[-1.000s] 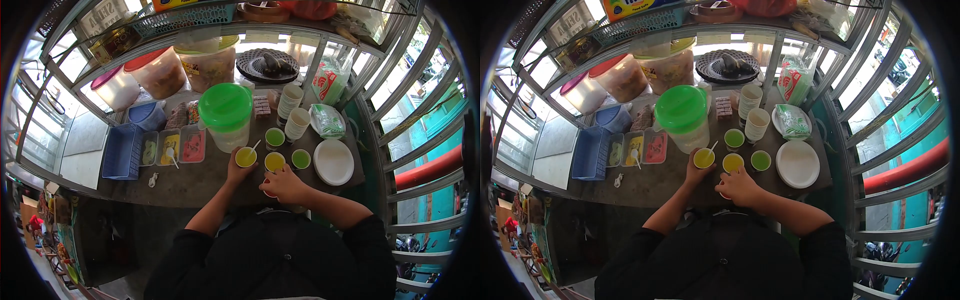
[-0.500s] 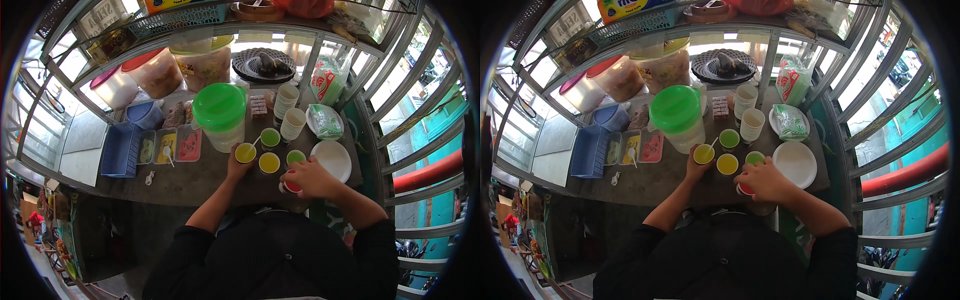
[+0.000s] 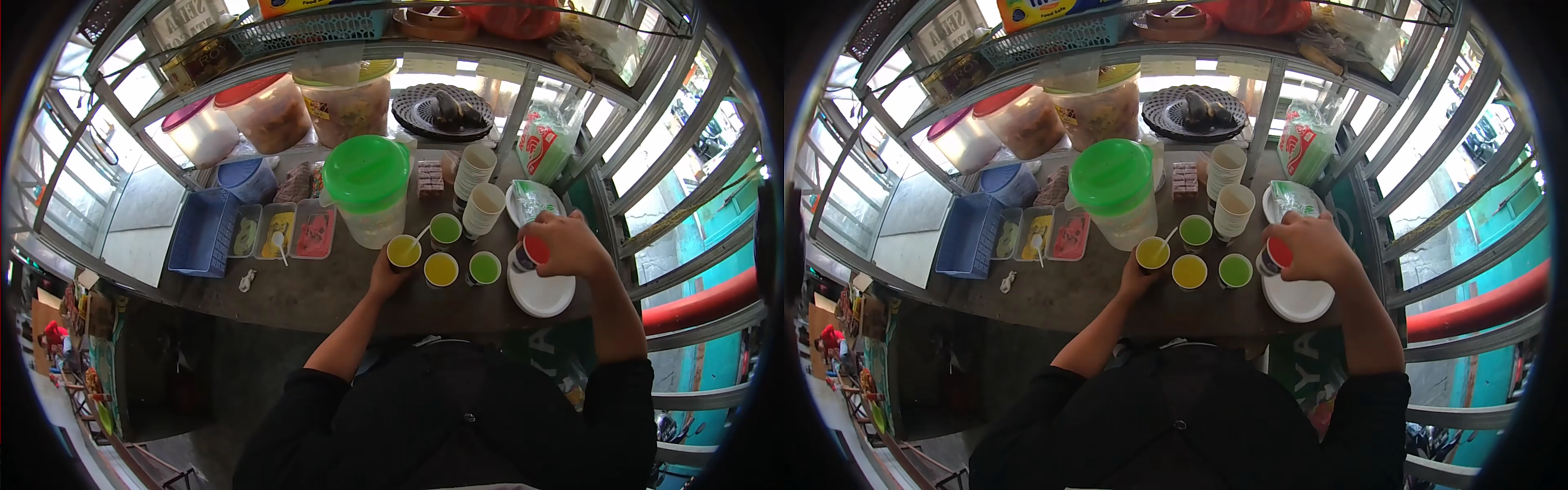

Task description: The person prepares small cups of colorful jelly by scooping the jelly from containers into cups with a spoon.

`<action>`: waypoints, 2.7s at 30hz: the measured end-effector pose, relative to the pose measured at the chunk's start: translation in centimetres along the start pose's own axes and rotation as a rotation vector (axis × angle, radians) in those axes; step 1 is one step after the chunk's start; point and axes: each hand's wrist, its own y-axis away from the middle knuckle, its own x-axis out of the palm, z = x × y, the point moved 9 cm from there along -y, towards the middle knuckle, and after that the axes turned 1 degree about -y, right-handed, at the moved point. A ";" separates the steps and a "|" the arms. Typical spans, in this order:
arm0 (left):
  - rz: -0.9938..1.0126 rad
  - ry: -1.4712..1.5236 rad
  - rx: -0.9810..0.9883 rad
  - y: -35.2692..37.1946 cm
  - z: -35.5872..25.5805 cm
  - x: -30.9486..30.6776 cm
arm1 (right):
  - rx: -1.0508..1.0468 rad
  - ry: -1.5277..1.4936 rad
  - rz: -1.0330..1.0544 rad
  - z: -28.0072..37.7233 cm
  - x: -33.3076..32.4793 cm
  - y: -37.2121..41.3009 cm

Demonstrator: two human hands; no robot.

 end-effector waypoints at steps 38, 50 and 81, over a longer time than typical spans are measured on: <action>-0.044 0.254 -0.157 2.5 1.4 -0.5 | 0.112 -0.057 -0.008 -9.1 14.5 -12.5; 0.004 -0.095 -0.092 1.2 -2.2 -1.4 | -0.202 -0.492 -0.140 4.5 7.2 -9.8; 0.026 -0.016 -0.143 2.1 1.1 -1.4 | 0.180 -1.464 0.043 11.7 18.5 -21.1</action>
